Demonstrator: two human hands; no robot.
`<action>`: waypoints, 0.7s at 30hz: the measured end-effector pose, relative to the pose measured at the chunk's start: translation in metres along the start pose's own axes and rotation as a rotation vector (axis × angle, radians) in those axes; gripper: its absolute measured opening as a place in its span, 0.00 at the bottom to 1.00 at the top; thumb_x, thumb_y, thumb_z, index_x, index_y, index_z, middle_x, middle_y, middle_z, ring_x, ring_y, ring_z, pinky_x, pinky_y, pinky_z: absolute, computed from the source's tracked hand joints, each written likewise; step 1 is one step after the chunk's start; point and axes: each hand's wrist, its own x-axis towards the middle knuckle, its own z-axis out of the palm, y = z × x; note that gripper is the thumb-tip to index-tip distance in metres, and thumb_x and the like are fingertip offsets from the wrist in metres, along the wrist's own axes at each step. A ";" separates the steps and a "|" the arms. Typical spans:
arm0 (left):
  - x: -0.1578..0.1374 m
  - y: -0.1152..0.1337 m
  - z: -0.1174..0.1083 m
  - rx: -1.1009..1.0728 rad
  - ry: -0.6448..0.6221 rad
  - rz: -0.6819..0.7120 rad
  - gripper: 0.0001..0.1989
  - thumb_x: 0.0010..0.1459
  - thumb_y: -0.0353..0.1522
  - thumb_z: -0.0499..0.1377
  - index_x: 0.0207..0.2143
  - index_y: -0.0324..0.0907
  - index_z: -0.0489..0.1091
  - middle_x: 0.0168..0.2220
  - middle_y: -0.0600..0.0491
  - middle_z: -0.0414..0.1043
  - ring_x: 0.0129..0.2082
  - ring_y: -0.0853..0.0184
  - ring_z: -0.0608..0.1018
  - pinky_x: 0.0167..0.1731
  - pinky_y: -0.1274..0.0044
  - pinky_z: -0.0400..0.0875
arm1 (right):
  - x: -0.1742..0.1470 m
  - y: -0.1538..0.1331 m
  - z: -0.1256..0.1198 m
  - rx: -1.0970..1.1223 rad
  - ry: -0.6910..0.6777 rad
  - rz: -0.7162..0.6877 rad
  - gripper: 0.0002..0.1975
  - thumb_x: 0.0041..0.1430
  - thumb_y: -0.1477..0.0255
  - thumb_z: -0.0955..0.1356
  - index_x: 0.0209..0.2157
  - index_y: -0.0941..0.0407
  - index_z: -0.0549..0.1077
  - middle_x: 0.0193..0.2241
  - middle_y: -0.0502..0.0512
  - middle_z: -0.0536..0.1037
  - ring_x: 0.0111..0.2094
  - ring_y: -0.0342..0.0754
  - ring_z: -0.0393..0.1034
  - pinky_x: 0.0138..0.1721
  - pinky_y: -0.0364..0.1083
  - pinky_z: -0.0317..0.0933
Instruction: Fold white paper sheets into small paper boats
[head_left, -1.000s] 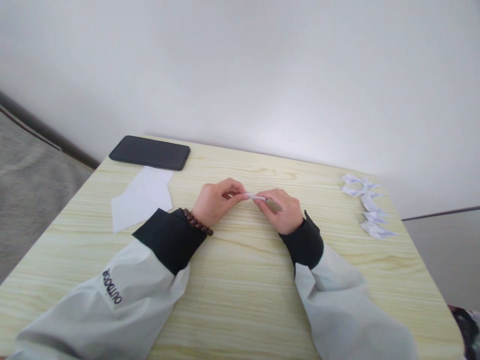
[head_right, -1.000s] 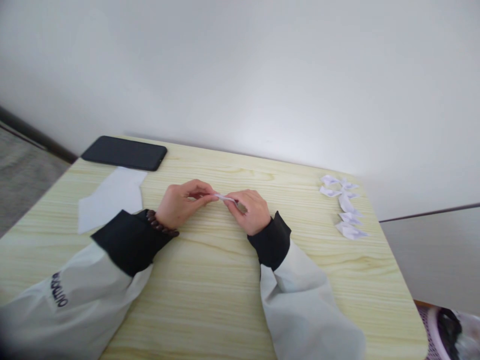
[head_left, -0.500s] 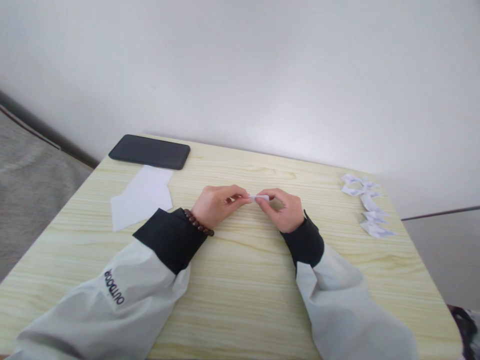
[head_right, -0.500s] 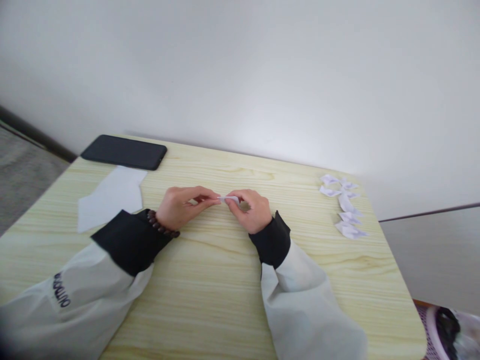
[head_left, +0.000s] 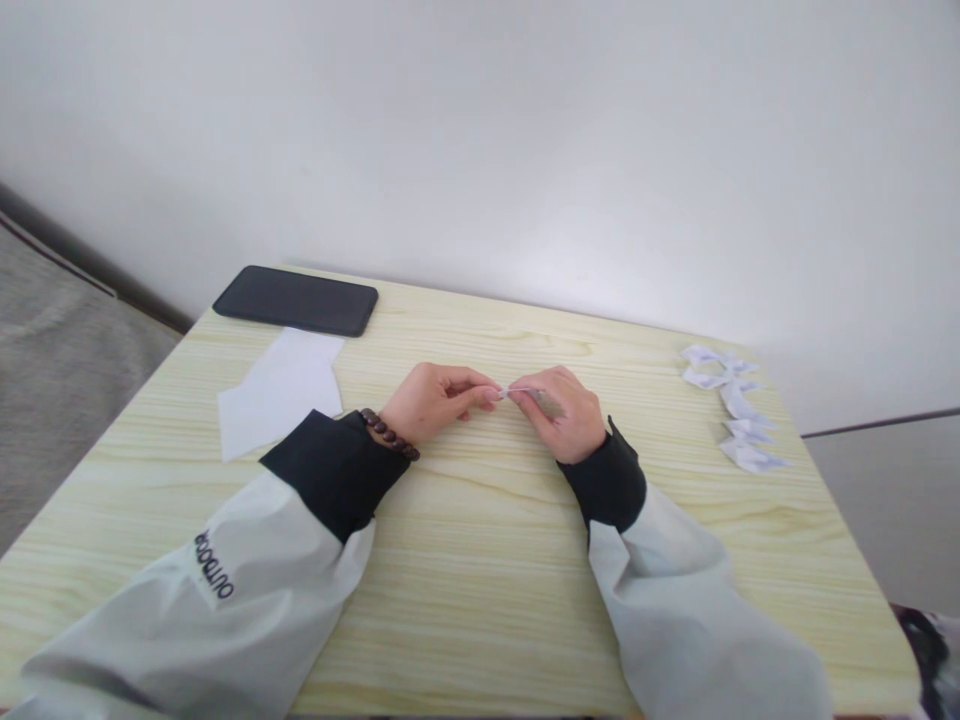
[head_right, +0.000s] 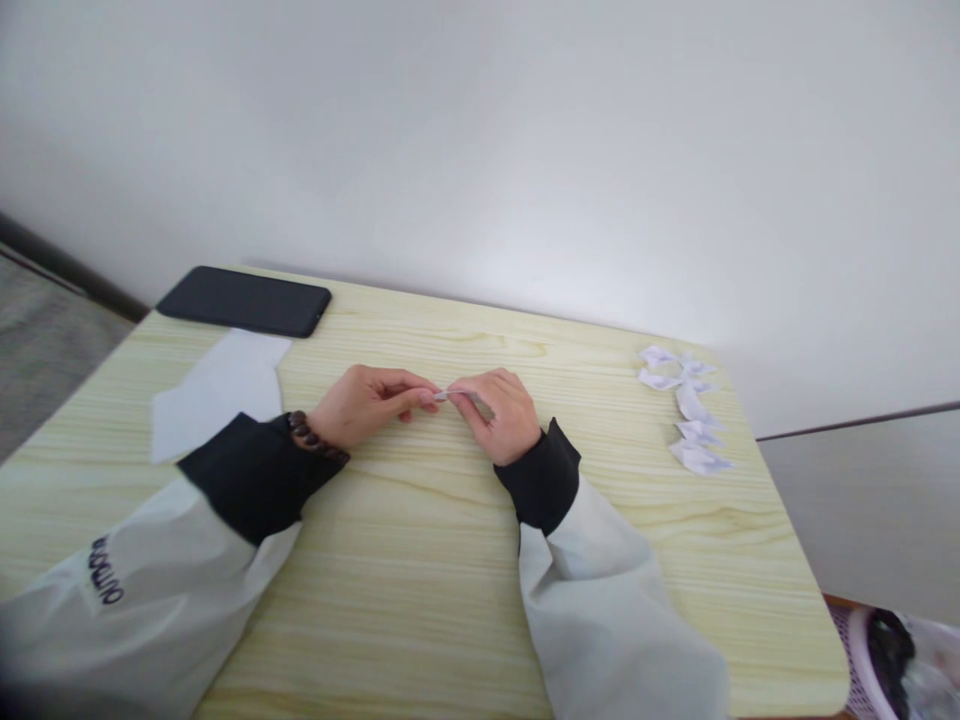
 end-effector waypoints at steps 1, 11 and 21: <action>0.000 0.000 0.000 0.035 0.007 0.015 0.15 0.54 0.41 0.57 0.35 0.39 0.75 0.27 0.53 0.78 0.22 0.71 0.75 0.21 0.82 0.69 | 0.000 -0.001 0.000 -0.002 0.001 0.003 0.05 0.59 0.72 0.65 0.31 0.54 0.72 0.29 0.52 0.79 0.31 0.45 0.71 0.36 0.46 0.64; -0.003 -0.002 0.001 0.539 0.094 0.278 0.12 0.60 0.37 0.52 0.31 0.41 0.71 0.28 0.55 0.76 0.27 0.71 0.75 0.32 0.80 0.67 | 0.001 -0.005 0.000 0.029 -0.061 0.060 0.05 0.59 0.70 0.65 0.32 0.53 0.73 0.28 0.51 0.79 0.30 0.44 0.71 0.35 0.44 0.65; -0.003 0.002 0.002 0.471 0.057 0.265 0.11 0.60 0.36 0.52 0.35 0.42 0.72 0.31 0.57 0.77 0.28 0.72 0.75 0.32 0.81 0.67 | 0.000 -0.004 0.000 0.029 -0.030 0.077 0.05 0.58 0.70 0.65 0.32 0.53 0.74 0.29 0.51 0.78 0.30 0.44 0.72 0.34 0.44 0.65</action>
